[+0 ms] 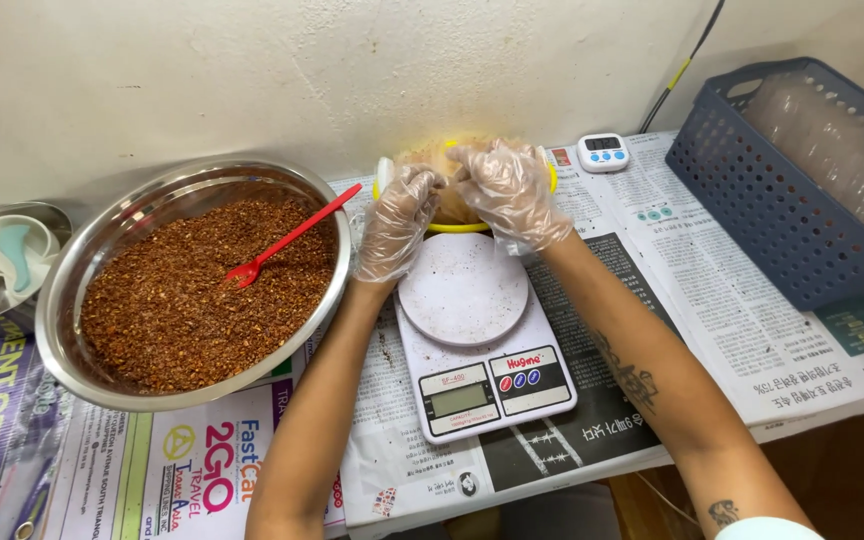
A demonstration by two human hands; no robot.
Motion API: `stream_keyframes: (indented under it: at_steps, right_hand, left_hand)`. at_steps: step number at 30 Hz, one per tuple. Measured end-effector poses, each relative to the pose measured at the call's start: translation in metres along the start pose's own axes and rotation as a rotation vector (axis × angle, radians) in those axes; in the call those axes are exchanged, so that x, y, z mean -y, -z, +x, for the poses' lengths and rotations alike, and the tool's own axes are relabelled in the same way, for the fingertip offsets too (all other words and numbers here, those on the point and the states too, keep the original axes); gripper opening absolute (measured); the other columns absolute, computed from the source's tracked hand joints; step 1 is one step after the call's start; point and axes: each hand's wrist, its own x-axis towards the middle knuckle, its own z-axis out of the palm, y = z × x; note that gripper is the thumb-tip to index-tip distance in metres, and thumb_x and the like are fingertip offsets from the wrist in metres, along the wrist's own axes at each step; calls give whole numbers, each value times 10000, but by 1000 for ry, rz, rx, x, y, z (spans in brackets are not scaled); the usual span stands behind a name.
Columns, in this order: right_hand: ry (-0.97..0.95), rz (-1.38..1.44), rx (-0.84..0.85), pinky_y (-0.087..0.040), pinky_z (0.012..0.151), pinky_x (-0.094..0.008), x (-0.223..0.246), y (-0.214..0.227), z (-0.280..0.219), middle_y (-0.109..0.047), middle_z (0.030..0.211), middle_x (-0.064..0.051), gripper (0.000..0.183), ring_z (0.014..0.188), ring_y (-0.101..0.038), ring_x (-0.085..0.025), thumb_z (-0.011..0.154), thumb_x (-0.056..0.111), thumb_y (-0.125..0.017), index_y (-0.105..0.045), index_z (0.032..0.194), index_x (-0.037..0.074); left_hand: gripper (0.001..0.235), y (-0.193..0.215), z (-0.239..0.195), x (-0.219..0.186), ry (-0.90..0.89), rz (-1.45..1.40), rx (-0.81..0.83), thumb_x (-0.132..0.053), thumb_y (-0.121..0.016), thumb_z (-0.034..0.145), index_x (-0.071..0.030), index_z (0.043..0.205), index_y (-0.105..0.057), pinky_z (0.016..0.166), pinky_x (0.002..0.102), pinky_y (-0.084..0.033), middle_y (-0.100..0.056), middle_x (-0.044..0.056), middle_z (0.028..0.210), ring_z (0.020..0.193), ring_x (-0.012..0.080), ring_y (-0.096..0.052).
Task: Filling small wraps with granular material, weighing them, and placing them in a storage bin.
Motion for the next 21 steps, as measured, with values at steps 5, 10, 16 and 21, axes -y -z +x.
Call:
stream_keyframes:
  at_steps: [5, 10, 16, 21]
  right_hand:
    - [-309, 527, 111, -548, 703, -251, -13, -26, 9, -732, 712, 51, 368, 735, -703, -117, 759, 94, -658, -773, 1086, 218]
    - [-414, 485, 115, -531, 518, -247, -1, -20, 10, -730, 707, -36, 180, 620, -679, -142, 793, 160, -669, -790, 920, 119]
    - [-336, 167, 150, -592, 659, -354, -3, -24, 11, -745, 777, -124, 176, 762, -740, -280, 885, 231, -752, -800, 912, 64]
    - [-389, 218, 261, -572, 779, -386, -30, -27, 8, -729, 859, -29, 164, 900, -724, -282, 864, 346, -730, -785, 952, 220]
  left_hand:
    - [258, 2, -1, -10, 5, -67, -4, 121, -703, 872, -95, 1008, -665, 919, 340, -561, -627, 68, 1053, 1032, 223, -656]
    - [161, 0, 0, -1, -82, 36, 9, 30, -707, 907, -109, 978, -667, 916, 385, -559, -640, 77, 1033, 1020, 278, -675]
    - [87, 11, -2, -7, -106, 123, 15, -50, -694, 944, -129, 966, -666, 907, 402, -556, -647, 72, 1031, 1018, 298, -674]
    - [74, 11, -2, -5, -52, 119, 38, -85, -691, 947, -155, 962, -673, 906, 405, -554, -654, 64, 1037, 1028, 297, -676]
